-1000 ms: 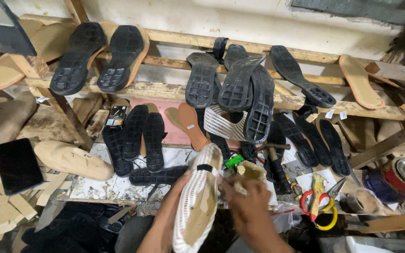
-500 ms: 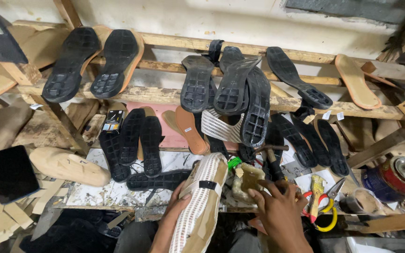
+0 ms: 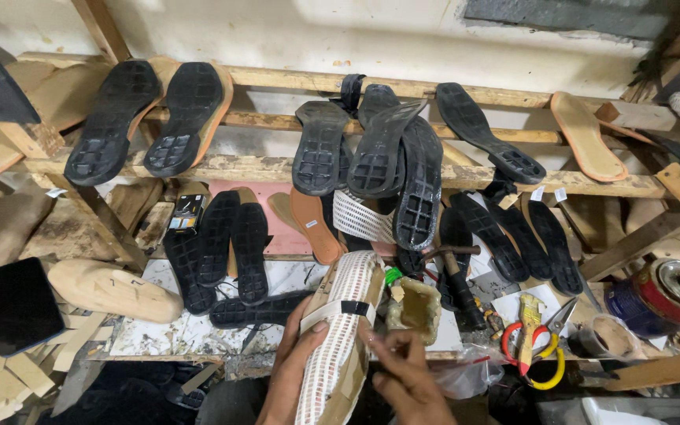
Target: The person holds a woven slip-on shoe upper in one hand and repeatedly scoops adhesive from a container on the workbench, spreading it by hand along the edge of the shoe. They turn the shoe to reach different sides and briefly handle a small tool before resuming applying adhesive.
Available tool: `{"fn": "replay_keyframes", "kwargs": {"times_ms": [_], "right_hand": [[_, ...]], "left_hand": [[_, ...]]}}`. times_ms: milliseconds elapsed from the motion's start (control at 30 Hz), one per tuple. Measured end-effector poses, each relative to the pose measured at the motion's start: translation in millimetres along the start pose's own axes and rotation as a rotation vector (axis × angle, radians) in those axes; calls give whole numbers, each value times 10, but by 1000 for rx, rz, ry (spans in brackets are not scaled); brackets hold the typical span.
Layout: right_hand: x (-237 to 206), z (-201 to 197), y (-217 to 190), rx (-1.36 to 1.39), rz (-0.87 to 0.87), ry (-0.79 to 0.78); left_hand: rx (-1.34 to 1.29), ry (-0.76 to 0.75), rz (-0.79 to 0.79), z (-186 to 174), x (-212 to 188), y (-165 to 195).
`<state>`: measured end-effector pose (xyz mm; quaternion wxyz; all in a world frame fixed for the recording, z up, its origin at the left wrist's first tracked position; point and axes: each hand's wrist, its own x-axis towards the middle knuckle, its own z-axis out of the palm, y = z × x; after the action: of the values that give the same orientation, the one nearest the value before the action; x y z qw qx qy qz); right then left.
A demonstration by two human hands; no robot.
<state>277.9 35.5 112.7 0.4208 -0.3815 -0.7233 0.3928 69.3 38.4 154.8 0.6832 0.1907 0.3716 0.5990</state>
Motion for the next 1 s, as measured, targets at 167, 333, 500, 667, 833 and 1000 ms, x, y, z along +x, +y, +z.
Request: {"fn": "replay_keyframes", "kwargs": {"times_ms": [167, 333, 500, 667, 833, 1000], "right_hand": [[57, 165, -20, -980, -442, 290], [99, 136, -129, -907, -283, 287], [31, 214, -186, -891, -235, 251], [-43, 277, -111, -836, -495, 376], [-13, 265, -112, -819, -305, 304], [-63, 267, -180, -779, -604, 331]], "left_hand": [[18, -8, 9, -32, 18, -8], [73, -10, 10, -24, -17, 37], [61, 37, -55, 64, -36, 140], [59, 57, -32, 96, -77, 224], [63, 46, -35, 115, -109, 229], [103, 35, 38, 113, -100, 236]]}}
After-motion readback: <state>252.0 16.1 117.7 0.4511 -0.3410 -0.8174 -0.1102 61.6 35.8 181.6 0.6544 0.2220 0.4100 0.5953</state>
